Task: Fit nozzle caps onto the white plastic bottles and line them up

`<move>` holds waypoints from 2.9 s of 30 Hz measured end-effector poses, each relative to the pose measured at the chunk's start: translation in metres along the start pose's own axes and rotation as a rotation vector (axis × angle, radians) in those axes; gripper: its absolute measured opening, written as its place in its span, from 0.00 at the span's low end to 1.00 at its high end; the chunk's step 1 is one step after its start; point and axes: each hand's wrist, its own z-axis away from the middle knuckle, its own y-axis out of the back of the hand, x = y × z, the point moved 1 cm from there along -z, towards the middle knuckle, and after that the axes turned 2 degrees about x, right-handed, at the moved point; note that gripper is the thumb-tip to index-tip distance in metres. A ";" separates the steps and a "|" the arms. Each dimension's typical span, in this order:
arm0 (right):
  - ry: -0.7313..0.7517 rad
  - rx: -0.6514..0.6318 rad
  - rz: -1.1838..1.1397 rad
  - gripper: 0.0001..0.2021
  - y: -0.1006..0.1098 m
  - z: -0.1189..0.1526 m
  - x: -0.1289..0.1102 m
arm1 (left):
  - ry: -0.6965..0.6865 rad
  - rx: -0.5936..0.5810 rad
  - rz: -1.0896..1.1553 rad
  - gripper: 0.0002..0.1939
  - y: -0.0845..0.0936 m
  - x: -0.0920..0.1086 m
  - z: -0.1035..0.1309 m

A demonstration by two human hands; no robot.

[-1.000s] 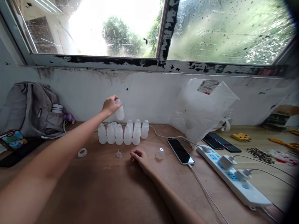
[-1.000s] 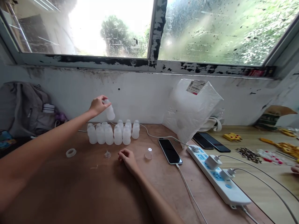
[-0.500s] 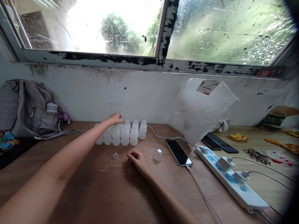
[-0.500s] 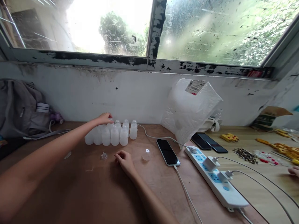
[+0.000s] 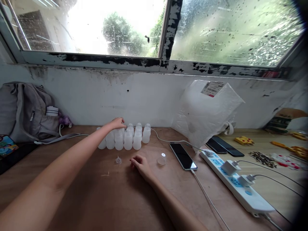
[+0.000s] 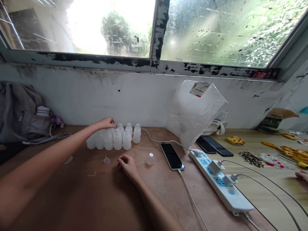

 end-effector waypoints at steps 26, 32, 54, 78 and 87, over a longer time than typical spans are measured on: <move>0.355 -0.001 0.557 0.08 -0.011 0.015 -0.011 | 0.052 0.621 -0.251 0.12 -0.056 -0.126 0.207; 0.533 -0.225 1.012 0.19 -0.028 0.029 -0.020 | 0.164 0.435 -0.328 0.15 -0.074 -0.133 0.209; 0.454 -0.341 1.126 0.21 -0.028 0.026 -0.014 | -0.282 0.470 0.417 0.12 -0.101 -0.023 0.158; 0.488 -0.167 0.904 0.10 -0.025 0.022 -0.008 | -0.164 0.339 0.455 0.09 -0.112 -0.031 0.156; 0.448 -0.041 0.607 0.10 -0.020 0.019 -0.007 | -0.008 0.229 1.011 0.13 -0.125 -0.010 0.164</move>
